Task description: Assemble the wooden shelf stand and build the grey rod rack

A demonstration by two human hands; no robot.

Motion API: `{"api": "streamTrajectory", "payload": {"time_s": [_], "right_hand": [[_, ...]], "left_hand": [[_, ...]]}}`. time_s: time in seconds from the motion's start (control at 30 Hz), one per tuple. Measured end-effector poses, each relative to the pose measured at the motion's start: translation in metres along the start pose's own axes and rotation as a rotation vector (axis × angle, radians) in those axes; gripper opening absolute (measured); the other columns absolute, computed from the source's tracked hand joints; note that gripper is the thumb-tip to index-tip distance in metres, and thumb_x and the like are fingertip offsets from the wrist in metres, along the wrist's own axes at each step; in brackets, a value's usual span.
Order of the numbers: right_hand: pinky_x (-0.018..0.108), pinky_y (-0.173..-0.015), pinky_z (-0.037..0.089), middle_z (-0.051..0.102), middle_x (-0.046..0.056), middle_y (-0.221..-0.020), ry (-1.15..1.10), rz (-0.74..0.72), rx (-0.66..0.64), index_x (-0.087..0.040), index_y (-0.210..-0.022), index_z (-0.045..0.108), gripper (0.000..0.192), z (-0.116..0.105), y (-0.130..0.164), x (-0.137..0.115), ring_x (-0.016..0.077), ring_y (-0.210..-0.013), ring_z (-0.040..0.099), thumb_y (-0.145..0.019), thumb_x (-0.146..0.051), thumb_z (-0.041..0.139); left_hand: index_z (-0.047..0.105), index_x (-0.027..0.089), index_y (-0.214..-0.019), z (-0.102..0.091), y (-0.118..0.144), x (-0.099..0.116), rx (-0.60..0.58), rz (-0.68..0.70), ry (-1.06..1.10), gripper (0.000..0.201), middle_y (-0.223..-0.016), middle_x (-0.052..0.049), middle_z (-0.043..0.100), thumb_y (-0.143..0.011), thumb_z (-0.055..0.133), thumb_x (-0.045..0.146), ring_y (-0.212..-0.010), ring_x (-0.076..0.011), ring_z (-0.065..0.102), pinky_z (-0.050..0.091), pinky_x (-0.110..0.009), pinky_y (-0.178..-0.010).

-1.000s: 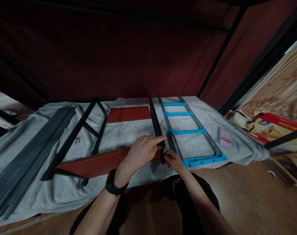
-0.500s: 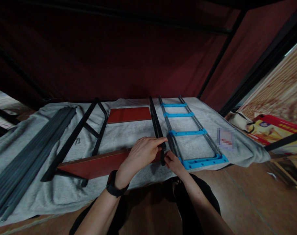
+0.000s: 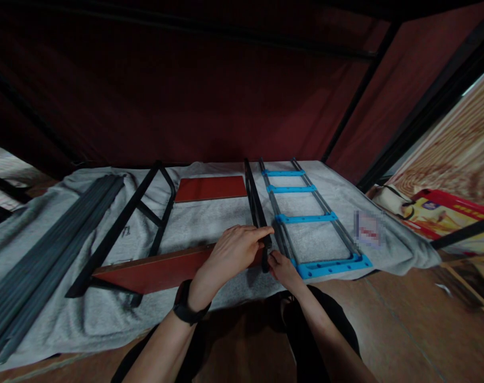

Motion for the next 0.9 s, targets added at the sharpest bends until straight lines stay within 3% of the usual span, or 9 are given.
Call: {"api": "streamTrajectory", "payload": {"time_s": [0.13, 0.27, 0.37, 0.57, 0.7, 0.9], "right_hand": [[0.024, -0.054, 0.042, 0.053, -0.003, -0.059, -0.019, 0.019, -0.003, -0.025, -0.078, 0.047, 0.024, -0.0017, 0.0007, 0.0000, 0.0132, -0.051, 0.054, -0.096, -0.035, 0.036], [0.023, -0.055, 0.042, 0.051, -0.006, -0.058, -0.146, -0.030, -0.035, -0.024, -0.081, 0.048, 0.011, 0.0013, 0.0019, 0.0016, 0.0124, -0.051, 0.052, -0.090, -0.028, 0.043], [0.023, -0.056, 0.040, 0.050, -0.006, -0.058, -0.085, -0.039, -0.037, -0.024, -0.080, 0.048, 0.010, 0.0003, 0.0030, -0.0011, 0.0122, -0.052, 0.051, -0.089, -0.023, 0.043], [0.024, -0.055, 0.040, 0.052, -0.004, -0.060, -0.019, 0.036, -0.040, -0.024, -0.081, 0.048, 0.022, -0.0017, 0.0024, 0.0010, 0.0129, -0.052, 0.052, -0.096, -0.034, 0.037], [0.023, -0.056, 0.041, 0.051, -0.006, -0.059, -0.091, -0.013, -0.074, -0.024, -0.087, 0.051, 0.011, 0.0028, 0.0012, 0.0042, 0.0130, -0.052, 0.053, -0.092, -0.028, 0.042], [0.024, -0.062, 0.040, 0.061, 0.000, -0.071, 0.203, -0.045, -0.024, -0.023, -0.087, 0.054, 0.012, -0.0010, 0.0016, -0.0031, 0.0145, -0.065, 0.060, -0.091, -0.020, 0.044]], "left_hand": [[0.063, 0.031, -0.134, -0.0008, 0.0007, 0.0007, 0.004, -0.006, -0.001, 0.049, -0.121, -0.001, 0.074, -0.092, 0.049, 0.010, -0.110, -0.0193, 0.069, 0.053, -0.034, -0.097], [0.063, 0.030, -0.134, 0.0000, 0.0010, 0.0016, -0.003, 0.004, 0.005, 0.050, -0.121, -0.001, 0.074, -0.091, 0.049, 0.010, -0.110, -0.0194, 0.069, 0.053, -0.034, -0.097], [0.063, 0.031, -0.133, 0.0014, 0.0008, 0.0016, -0.009, 0.009, 0.009, 0.049, -0.120, -0.001, 0.074, -0.091, 0.049, 0.009, -0.110, -0.0190, 0.069, 0.052, -0.034, -0.099], [0.064, 0.033, -0.133, 0.0018, 0.0012, 0.0007, 0.005, 0.000, -0.001, 0.049, -0.119, -0.001, 0.074, -0.091, 0.050, 0.010, -0.109, -0.0189, 0.069, 0.053, -0.033, -0.098], [0.064, 0.033, -0.133, 0.0021, 0.0009, 0.0001, -0.002, -0.001, -0.008, 0.048, -0.117, -0.001, 0.075, -0.092, 0.050, 0.011, -0.108, -0.0190, 0.069, 0.053, -0.034, -0.097], [0.062, 0.034, -0.134, 0.0044, 0.0011, -0.0014, -0.012, 0.001, -0.020, 0.047, -0.117, -0.001, 0.075, -0.093, 0.051, 0.013, -0.107, -0.0197, 0.069, 0.053, -0.035, -0.096]]}}
Point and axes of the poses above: each hand's wrist, its own y-axis away from the middle knuckle, its own z-axis out of the palm, x = y × z, the point moved 4 cm from there along -y, towards the middle knuckle
